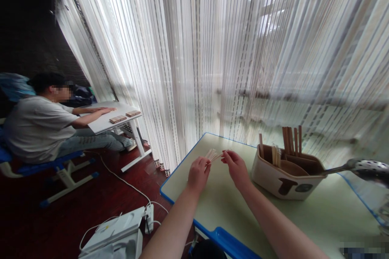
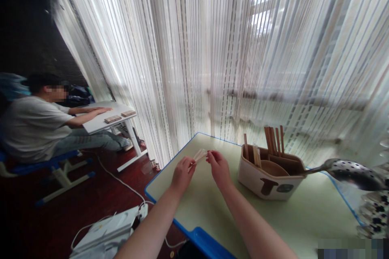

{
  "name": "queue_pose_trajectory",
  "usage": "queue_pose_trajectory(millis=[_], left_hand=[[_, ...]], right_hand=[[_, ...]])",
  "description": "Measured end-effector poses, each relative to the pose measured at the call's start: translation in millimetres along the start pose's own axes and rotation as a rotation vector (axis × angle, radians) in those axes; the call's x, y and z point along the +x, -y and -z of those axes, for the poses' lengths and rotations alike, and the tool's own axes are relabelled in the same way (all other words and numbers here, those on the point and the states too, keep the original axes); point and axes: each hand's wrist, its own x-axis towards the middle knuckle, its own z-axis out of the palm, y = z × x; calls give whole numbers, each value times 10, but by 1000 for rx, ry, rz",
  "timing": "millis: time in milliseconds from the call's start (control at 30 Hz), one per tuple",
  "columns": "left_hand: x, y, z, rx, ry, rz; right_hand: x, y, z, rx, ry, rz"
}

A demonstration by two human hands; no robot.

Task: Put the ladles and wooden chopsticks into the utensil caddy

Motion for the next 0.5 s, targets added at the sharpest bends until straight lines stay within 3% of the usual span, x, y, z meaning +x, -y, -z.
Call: queue_pose_trajectory(millis=[167,300,500], left_hand=[[-9,-63,-34,-169,-64,-79],[73,-191,-51,-285,-114,-39],[391,-562,-72,-443,-4,52]], right_hand=[[-50,429,73,-171,13,228],[-69,648,144,-265,24,341],[-59,976,412,-316,21,478]])
